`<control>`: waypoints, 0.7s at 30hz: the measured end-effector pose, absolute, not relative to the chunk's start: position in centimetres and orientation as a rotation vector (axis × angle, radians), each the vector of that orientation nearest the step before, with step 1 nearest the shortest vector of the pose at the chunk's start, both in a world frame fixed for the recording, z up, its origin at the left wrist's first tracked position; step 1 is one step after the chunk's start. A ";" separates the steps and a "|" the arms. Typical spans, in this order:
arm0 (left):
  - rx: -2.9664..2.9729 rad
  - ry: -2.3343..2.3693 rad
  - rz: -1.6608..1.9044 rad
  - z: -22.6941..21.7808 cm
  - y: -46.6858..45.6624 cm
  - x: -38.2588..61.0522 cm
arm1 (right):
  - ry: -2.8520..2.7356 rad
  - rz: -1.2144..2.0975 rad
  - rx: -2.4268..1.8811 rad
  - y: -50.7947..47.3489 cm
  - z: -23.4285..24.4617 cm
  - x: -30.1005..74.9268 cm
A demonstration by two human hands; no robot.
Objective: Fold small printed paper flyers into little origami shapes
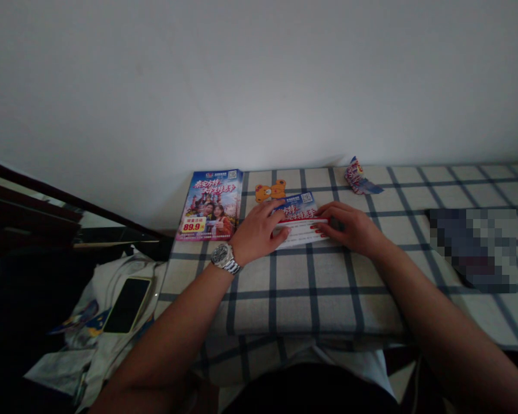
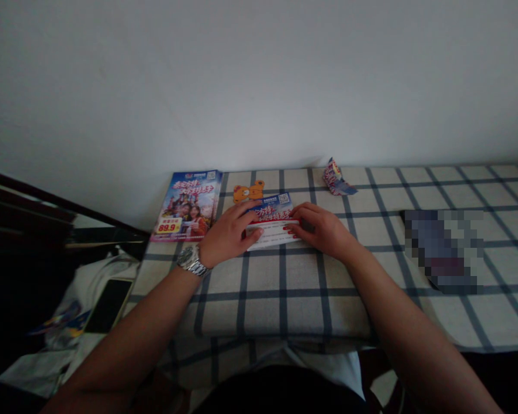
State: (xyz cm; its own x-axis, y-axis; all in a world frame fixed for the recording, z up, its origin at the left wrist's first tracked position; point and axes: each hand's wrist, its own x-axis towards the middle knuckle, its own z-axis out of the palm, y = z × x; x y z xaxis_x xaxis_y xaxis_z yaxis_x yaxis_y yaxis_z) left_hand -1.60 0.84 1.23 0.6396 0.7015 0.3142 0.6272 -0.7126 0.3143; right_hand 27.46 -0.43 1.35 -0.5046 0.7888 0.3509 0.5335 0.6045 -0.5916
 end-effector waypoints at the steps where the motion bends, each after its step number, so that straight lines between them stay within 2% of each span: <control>1: 2.678 1.099 0.618 1.1 0.9 -1.6 | -2.228 0.549 -1.041 -0.4 1.4 27.4; 21: 2.528 0.983 0.638 0.9 0.7 -0.7 | -2.225 0.396 -1.134 0.3 0.3 27.7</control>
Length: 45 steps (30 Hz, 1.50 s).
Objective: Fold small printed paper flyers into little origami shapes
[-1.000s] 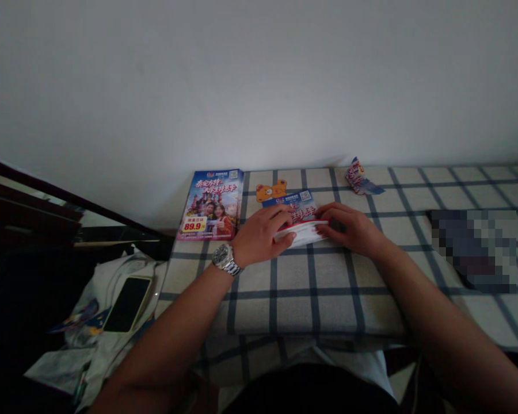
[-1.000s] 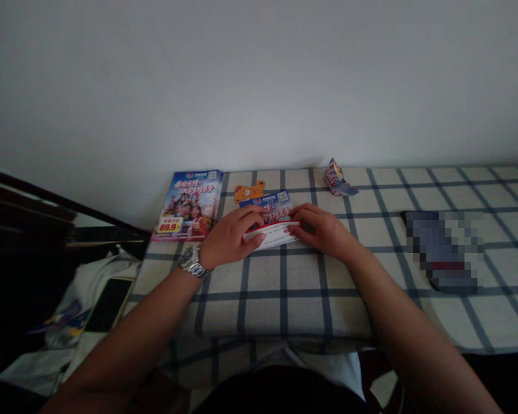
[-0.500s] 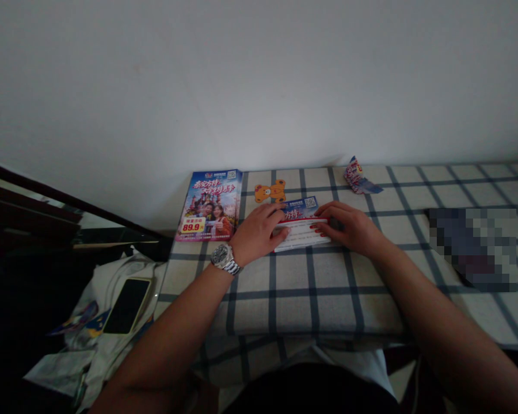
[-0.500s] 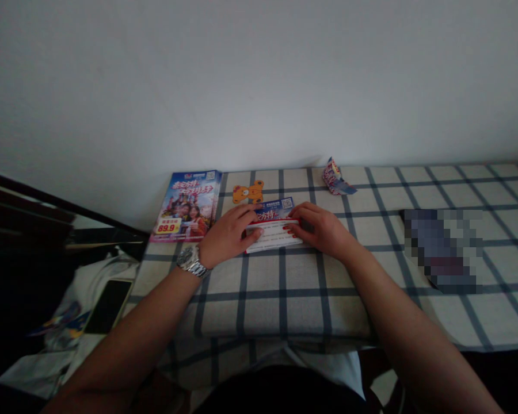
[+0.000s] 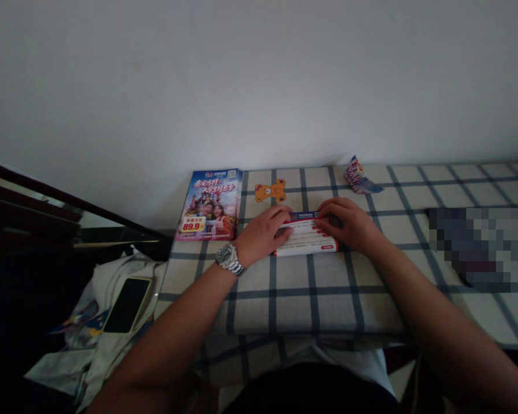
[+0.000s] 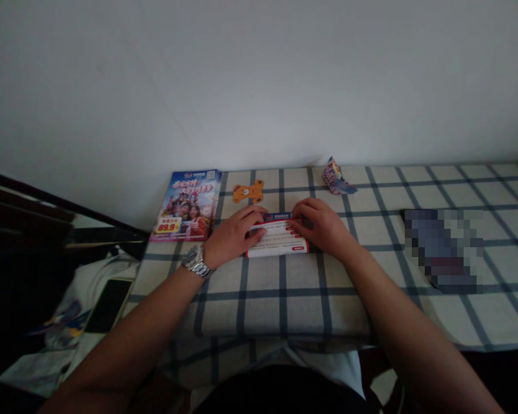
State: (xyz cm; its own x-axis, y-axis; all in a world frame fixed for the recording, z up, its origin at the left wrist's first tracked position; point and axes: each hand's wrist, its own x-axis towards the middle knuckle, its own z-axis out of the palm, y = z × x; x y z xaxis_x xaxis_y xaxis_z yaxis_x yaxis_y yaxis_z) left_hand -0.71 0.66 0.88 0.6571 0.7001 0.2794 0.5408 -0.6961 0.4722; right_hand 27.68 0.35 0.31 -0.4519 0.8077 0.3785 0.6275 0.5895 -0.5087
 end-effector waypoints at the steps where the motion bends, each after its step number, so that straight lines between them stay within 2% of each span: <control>1: 2.520 0.983 0.648 0.8 0.7 -0.7 | -2.231 0.388 -1.141 0.4 0.2 27.7; 7: 2.568 1.008 0.670 0.3 0.9 -0.6 | -2.269 0.323 -1.163 0.6 -0.2 27.7; 15: 2.641 1.321 0.596 0.5 0.7 -0.8 | -2.281 0.324 -1.186 0.7 -0.1 27.5; 45: 2.567 1.316 0.617 0.6 1.0 -0.7 | -2.244 0.269 -1.294 1.1 -0.9 27.7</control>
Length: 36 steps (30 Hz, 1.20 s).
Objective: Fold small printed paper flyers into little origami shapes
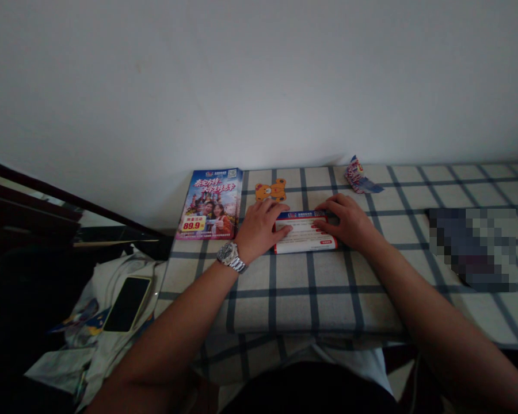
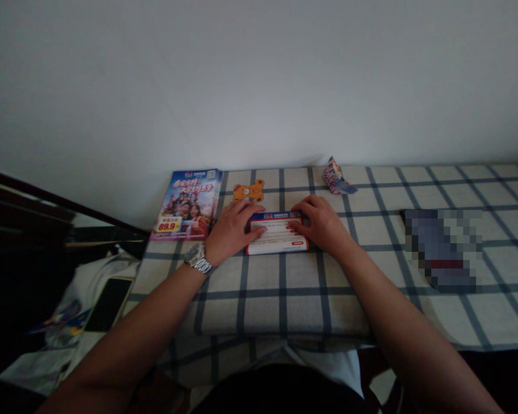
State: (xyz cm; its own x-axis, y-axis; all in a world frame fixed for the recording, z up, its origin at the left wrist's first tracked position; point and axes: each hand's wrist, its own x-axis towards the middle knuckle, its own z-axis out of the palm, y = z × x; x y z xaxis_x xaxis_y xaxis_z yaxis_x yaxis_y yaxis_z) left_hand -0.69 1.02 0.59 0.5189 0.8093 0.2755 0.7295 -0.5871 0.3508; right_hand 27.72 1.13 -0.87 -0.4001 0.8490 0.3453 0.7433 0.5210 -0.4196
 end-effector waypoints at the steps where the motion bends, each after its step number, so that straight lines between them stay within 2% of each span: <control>1: 2.562 1.319 0.621 0.6 1.0 -0.7 | -2.242 0.272 -1.294 1.1 -0.9 27.7; 36: 2.412 1.361 0.727 0.4 1.8 -0.4 | -2.181 0.320 -1.331 1.5 -0.2 27.3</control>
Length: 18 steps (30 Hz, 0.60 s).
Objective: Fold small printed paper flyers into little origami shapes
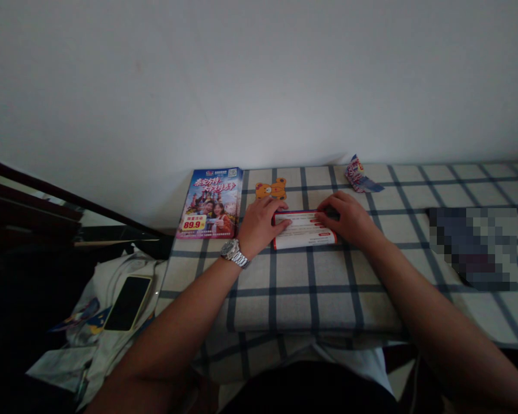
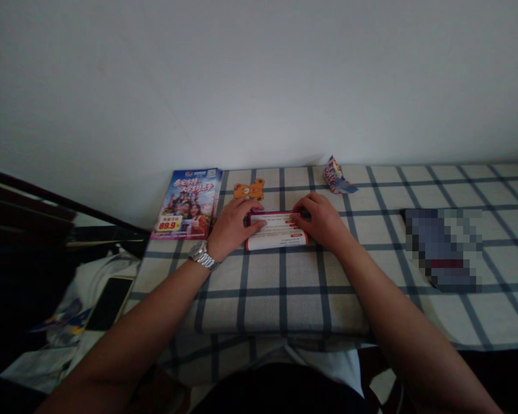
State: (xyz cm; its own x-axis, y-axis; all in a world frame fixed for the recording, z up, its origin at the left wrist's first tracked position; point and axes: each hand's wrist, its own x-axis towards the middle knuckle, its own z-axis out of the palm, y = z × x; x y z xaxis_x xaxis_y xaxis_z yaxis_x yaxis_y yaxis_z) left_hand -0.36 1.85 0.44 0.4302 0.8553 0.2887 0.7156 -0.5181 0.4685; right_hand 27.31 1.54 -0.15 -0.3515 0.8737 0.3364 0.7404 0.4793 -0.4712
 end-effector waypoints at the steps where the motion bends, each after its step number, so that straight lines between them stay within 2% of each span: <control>1: 2.411 1.362 0.729 0.4 1.9 -0.4 | -2.176 0.324 -1.334 1.6 -0.1 27.3; 18: 2.394 1.356 0.741 0.3 2.1 -0.4 | -2.160 0.322 -1.401 1.5 0.1 27.0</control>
